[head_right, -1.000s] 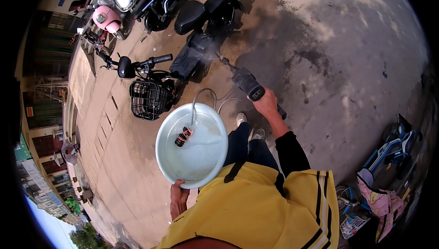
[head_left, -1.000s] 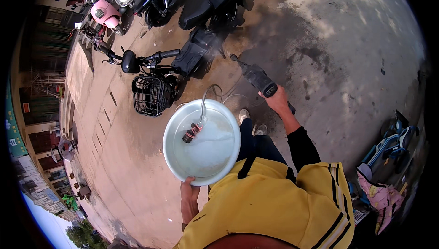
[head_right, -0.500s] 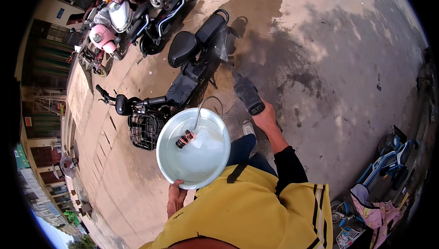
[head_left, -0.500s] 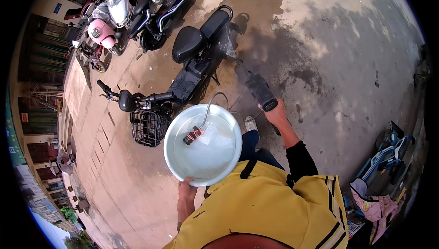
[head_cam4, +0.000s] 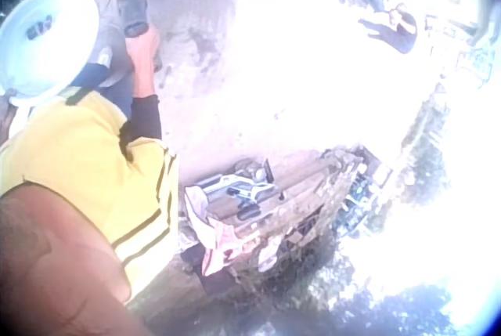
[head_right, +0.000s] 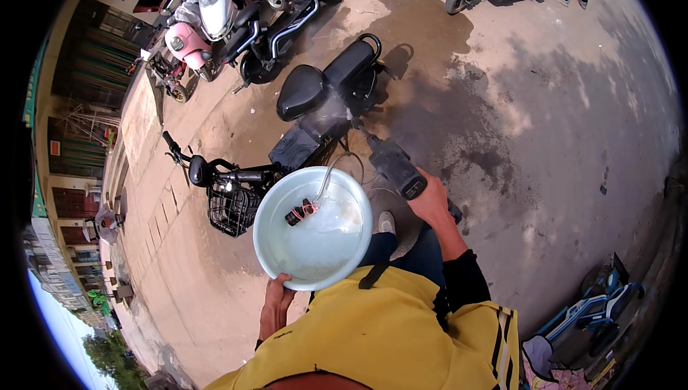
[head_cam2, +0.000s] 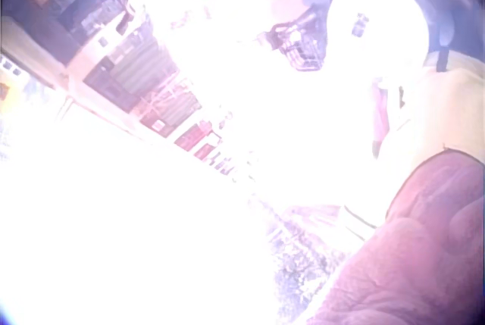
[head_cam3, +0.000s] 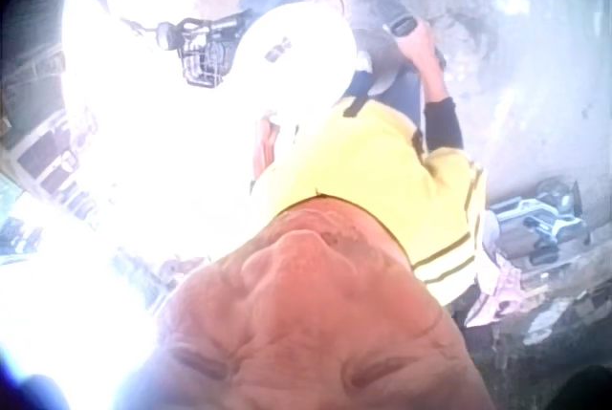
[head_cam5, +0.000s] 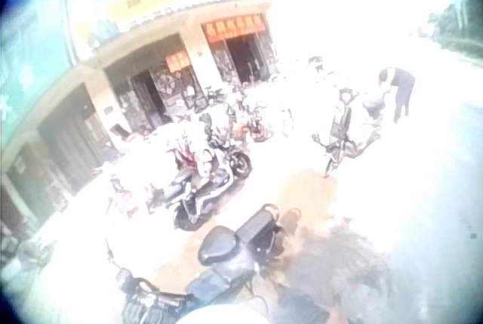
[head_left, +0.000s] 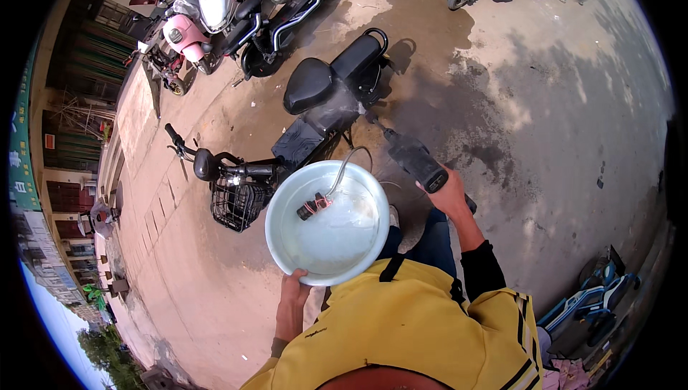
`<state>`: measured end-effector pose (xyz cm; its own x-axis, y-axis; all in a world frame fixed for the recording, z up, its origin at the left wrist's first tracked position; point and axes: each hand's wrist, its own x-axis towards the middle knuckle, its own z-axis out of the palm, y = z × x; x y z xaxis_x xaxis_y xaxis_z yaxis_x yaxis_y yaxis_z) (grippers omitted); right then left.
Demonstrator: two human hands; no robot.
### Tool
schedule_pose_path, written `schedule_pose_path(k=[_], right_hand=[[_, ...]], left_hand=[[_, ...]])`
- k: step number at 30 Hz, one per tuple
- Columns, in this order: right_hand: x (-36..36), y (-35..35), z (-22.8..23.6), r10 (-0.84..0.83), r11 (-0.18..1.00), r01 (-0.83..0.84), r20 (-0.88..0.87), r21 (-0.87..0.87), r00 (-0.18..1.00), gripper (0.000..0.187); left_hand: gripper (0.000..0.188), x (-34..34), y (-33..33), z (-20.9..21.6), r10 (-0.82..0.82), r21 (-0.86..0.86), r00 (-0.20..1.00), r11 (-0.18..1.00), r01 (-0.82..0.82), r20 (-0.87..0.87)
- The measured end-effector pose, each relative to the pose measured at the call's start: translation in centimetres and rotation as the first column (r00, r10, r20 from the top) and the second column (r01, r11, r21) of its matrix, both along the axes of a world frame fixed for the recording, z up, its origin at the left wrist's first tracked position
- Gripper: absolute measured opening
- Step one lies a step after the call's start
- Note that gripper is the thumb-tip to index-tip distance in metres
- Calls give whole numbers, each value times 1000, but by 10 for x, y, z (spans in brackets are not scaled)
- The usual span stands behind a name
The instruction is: The person retrieves a high-pressure washer and hose from a cluttered workshop, then moves outside to a paved area. They spray water onto a black electric scooter and the surrounding ground using the pressure washer wand. The person also picks up a white basin containing a small object and continues to spray the scooter and the basin.
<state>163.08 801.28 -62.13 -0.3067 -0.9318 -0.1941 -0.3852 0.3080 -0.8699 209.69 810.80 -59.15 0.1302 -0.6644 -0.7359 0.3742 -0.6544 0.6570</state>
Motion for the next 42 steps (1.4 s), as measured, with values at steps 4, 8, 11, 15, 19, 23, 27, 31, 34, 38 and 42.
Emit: schedule_pose_path(k=[4,8,11,15,19,23,27,31,34,38,42], right_hand=[[-34,-5,-9,-72,992,88,166,-89,983,46],[-93,-17,35,205,978,-195,-161,75,965,43],[-116,-20,42,12,1000,-12,-10,15,1000,43],[-155,-29,27,96,994,-98,-54,-39,994,40],[-156,-41,45,151,985,-163,-167,-59,974,38],[-164,-35,16,86,996,-86,158,-7,984,35],[-166,-28,32,294,945,-308,-127,-108,947,40],[-147,-23,33,229,968,-208,158,-137,961,50],[-151,-23,32,352,918,-347,-5,-191,936,51],[-142,-28,56,373,927,-374,-31,-21,927,52],[-135,-23,44,276,959,-261,145,-114,950,50]], left_hand=[[66,-48,20,1,117,-13,992,993,-118,-41],[66,-93,40,-13,214,-27,977,976,-215,-20],[66,-120,44,-22,242,3,968,970,-242,-64],[65,-160,45,-19,271,23,962,962,-270,-36],[63,-165,63,-49,322,23,937,947,-321,-135],[62,-189,57,-25,313,40,946,950,-310,-82],[61,-196,73,-13,354,3,934,935,-354,-45],[56,-201,80,-5,397,23,918,918,-396,-12],[55,-204,88,1,407,30,913,913,-407,-24],[56,-209,97,3,434,61,901,899,-434,9],[57,-203,102,-4,440,61,898,897,-438,-6]])
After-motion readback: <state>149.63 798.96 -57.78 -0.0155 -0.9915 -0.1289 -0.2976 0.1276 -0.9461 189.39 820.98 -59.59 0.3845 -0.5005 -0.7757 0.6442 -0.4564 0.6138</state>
